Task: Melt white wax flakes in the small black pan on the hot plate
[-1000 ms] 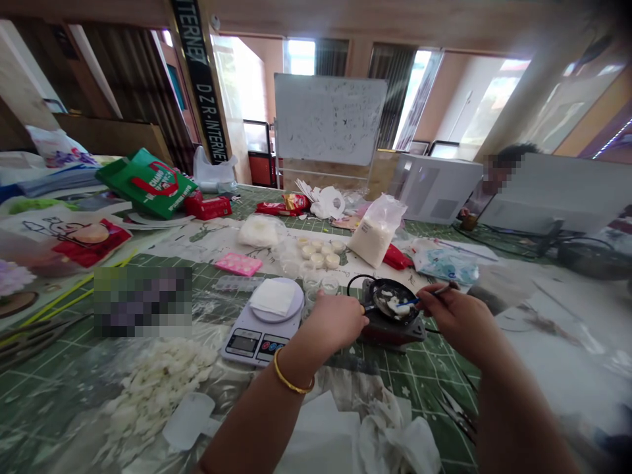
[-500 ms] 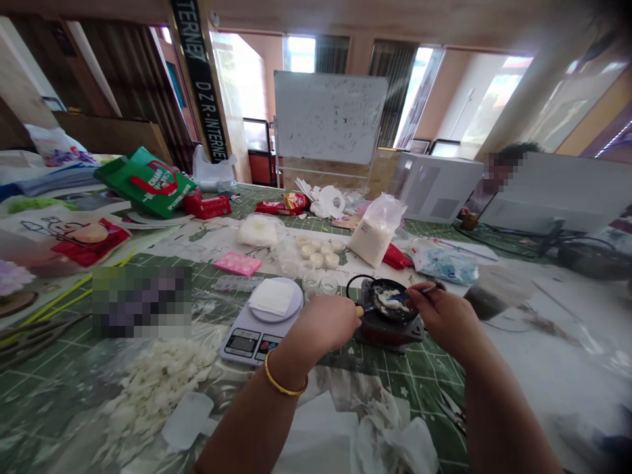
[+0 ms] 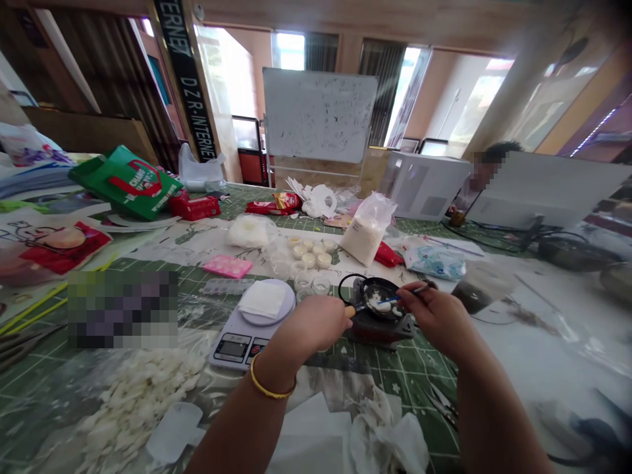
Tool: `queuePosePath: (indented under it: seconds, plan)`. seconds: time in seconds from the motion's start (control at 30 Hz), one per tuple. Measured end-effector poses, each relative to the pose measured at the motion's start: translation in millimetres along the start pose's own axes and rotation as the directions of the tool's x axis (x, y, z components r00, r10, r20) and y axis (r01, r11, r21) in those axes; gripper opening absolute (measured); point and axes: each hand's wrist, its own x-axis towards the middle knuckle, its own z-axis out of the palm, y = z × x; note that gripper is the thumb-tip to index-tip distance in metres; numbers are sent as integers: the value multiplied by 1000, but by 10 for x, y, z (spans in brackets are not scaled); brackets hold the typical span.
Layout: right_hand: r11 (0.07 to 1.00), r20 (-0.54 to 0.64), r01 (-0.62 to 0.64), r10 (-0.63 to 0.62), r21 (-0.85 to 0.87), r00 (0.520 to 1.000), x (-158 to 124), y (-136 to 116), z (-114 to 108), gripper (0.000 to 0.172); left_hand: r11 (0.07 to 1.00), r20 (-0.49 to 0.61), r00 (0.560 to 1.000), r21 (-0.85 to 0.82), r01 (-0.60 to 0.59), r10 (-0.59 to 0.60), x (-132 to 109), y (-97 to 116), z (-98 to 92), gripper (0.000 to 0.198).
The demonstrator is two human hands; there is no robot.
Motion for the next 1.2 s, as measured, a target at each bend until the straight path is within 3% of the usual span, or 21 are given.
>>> queuePosePath:
  seconds: [0.17, 0.3, 0.5, 0.7, 0.83, 1.0, 1.2]
  plan:
    - [999, -32, 6, -7, -51, 999, -1, -21, -12, 33, 1000, -16, 1000, 15, -15, 15, -22, -14, 0, 30]
    - [999, 13, 33, -33, 4, 999, -7, -4, -21, 34, 999, -26, 999, 36, -24, 25, -22, -15, -8, 30]
    - [999, -30, -14, 12, -48, 999, 17, 29, -11, 31, 1000, -18, 1000, -4, 19, -19, -2, -58, 4, 33]
    - [1000, -8, 16, -16, 18, 1000, 15, -6, 2, 34, 999, -10, 999, -8, 45, -45, -8, -101, -6, 37]
    - [1000, -39, -12, 11, -20, 999, 29, 13, -9, 33, 999, -10, 999, -12, 30, -30, -24, -86, -4, 36]
    - [1000, 28, -2, 1, 29, 1000, 16, 27, -24, 35, 1000, -58, 998, 2, 13, -12, -4, -48, 38, 33]
    - [999, -20, -18, 17, -50, 1000, 40, 54, 7, 35, 1000, -55, 998, 24, 12, -11, 18, 29, 70, 31]
